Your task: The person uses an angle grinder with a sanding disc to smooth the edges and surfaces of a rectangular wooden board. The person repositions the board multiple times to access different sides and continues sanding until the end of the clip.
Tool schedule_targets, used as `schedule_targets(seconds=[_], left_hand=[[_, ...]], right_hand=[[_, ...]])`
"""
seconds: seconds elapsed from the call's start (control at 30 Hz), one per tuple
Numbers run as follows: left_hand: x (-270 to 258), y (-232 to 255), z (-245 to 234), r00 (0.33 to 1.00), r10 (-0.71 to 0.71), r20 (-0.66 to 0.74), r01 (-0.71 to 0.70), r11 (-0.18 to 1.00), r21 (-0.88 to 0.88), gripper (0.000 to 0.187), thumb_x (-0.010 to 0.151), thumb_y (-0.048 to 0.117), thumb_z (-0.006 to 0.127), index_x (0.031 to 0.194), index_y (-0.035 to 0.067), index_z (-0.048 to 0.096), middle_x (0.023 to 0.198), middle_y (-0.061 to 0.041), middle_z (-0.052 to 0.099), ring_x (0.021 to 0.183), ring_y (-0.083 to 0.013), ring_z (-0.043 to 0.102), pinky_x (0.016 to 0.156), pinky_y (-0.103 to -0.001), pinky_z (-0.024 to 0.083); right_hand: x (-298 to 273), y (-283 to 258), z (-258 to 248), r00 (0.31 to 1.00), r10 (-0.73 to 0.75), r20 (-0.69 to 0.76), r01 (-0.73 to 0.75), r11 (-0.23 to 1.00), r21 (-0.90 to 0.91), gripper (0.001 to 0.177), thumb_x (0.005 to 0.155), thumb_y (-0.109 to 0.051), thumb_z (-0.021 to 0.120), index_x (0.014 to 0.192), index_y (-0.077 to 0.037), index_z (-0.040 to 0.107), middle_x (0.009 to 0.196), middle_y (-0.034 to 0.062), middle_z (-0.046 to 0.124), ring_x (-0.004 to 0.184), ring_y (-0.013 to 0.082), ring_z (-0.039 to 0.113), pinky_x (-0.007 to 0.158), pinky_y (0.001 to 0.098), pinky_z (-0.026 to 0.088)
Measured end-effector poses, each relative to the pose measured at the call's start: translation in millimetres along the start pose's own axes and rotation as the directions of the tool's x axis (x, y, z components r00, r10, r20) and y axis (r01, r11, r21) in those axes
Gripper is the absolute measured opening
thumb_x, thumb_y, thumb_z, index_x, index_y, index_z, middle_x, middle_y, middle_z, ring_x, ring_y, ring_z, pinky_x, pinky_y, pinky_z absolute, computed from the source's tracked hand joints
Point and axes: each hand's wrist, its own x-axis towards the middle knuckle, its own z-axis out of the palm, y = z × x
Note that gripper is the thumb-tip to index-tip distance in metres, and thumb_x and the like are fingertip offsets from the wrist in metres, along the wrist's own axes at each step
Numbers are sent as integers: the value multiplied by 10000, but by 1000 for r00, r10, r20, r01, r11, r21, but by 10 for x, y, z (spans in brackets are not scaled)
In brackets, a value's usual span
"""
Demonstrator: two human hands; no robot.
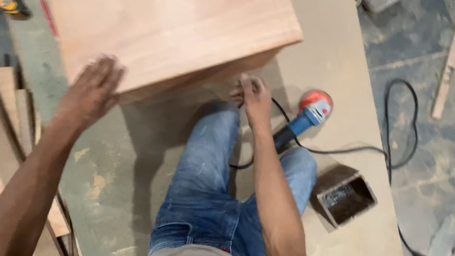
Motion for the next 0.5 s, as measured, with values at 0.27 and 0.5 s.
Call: schedule_targets(seconds=[0.27, 0.5], left_hand=[[1805, 989, 153, 975, 144, -168, -180, 958, -223, 795, 844, 156, 798, 1544, -1, 456, 1614, -245, 411, 1516, -397, 374, 1251, -511, 325], [3053, 1675, 398, 934, 342, -98, -354, 923, -150, 704, 984, 59, 592, 1603, -97, 296, 1669, -296, 265, 1581, -435, 218, 1304, -550, 203]], right_hand=[[-92, 799, -1778, 588, -339, -735, -553, 495, -671, 1088, 677, -402, 967, 1368, 139, 323, 1301, 355, 483, 1216, 524, 473, 1038, 563, 390], [165, 778, -1710, 481, -22, -876, -673, 630, -386, 1024, 693, -313, 905, 1418, 96, 309, 1308, 313, 569, 1221, 440, 594, 1083, 471, 456]])
